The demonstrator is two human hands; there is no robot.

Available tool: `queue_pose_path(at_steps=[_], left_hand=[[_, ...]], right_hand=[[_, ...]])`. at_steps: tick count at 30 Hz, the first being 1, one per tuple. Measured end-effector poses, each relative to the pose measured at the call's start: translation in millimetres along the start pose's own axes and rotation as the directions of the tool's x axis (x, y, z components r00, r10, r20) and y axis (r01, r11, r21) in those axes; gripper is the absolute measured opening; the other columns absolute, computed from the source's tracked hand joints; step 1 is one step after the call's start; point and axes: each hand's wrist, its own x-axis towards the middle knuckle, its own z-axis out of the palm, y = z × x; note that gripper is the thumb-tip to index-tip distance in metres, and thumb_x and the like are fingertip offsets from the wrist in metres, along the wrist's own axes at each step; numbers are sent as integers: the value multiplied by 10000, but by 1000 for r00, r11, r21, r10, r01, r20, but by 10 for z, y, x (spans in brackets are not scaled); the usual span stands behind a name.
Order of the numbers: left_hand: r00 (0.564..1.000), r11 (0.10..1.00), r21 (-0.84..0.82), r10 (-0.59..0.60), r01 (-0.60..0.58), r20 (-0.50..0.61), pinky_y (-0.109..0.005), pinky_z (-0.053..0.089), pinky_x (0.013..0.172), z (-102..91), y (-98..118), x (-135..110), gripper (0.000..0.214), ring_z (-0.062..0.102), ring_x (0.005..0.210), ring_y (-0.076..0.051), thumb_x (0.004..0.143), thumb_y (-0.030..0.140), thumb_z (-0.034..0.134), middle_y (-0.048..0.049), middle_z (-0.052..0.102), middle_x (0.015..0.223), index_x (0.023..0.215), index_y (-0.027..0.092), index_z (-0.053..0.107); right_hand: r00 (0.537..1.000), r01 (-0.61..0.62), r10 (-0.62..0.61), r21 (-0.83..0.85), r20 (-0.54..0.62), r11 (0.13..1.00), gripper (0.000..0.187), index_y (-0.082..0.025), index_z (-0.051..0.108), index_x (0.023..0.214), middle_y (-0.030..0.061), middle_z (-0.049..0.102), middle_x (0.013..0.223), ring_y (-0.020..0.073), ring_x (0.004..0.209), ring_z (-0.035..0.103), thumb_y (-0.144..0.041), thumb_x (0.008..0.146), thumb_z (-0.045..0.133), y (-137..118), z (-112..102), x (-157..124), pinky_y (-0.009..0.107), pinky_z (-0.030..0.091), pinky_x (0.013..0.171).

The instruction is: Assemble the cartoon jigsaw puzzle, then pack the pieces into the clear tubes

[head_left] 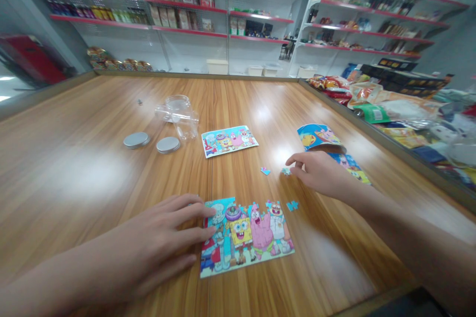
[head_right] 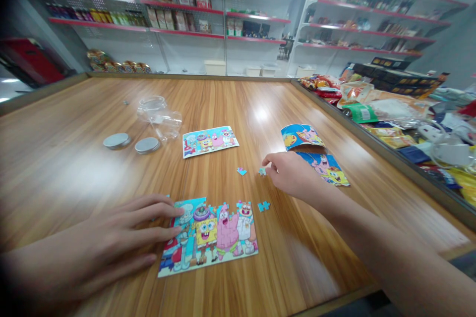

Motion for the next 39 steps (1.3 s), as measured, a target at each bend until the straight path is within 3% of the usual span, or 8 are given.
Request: queue_pose_path(at_steps=[10,17,21,24,29,33,39], left_hand=[[1000,1000,26,-7,6,31,-447,542,1007,-15,12,-9,437,546,1252,-278,936,184,550,-59,579,1377,1352,318,567],[1000,999,36,2,-3,30,-428,550,992,-13,22,14,421,557,1236,-270,935,183,549,-69,582,1364,1337,306,575],[999,997,78,27,-23,-45,-411,544,984,-21,-20,-16,464,563,1230,-276,926,219,594,-91,584,1368,1382,287,545],[991,993,109,-29,43,-127,-403,526,985,-49,-109,-79,513,565,1205,-271,932,258,608,-127,585,1340,1430,230,489],[978,963,179,-191,202,-79,-416,513,906,-76,-251,-157,250,592,1025,-254,937,296,606,-110,628,1119,1164,196,636],[979,971,135,-186,196,-79,-354,502,863,-44,-252,-127,117,594,956,-211,941,218,575,-97,618,1041,1012,169,654],[977,977,95,-178,189,-114,-309,484,796,9,-231,-84,120,576,884,-178,966,180,529,-82,598,982,943,158,644]], right_hand=[[992,64,-74,94,100,993,75,-182,685,895,31,688,775,170,695,611,-225,849,646,-49,138,-3,287,413,650],[978,184,-197,160,69,970,84,-190,658,933,23,666,830,156,746,604,-167,853,644,-182,140,-63,282,423,695],[969,224,-236,145,74,964,100,-198,702,955,42,669,871,163,778,613,-184,878,640,-177,136,-66,296,442,742],[967,228,-241,152,79,962,98,-199,702,956,47,672,901,164,787,620,-195,877,644,-154,133,-56,299,454,753],[965,234,-247,142,87,962,111,-210,690,977,36,665,848,166,752,616,-225,893,620,-128,140,-46,297,448,709],[964,247,-259,147,67,958,109,-214,679,969,27,656,811,158,697,602,-259,896,613,-99,172,-38,292,439,667],[964,243,-256,151,74,958,120,-204,664,981,24,648,783,155,684,590,-263,907,590,-97,188,-36,287,431,645]])
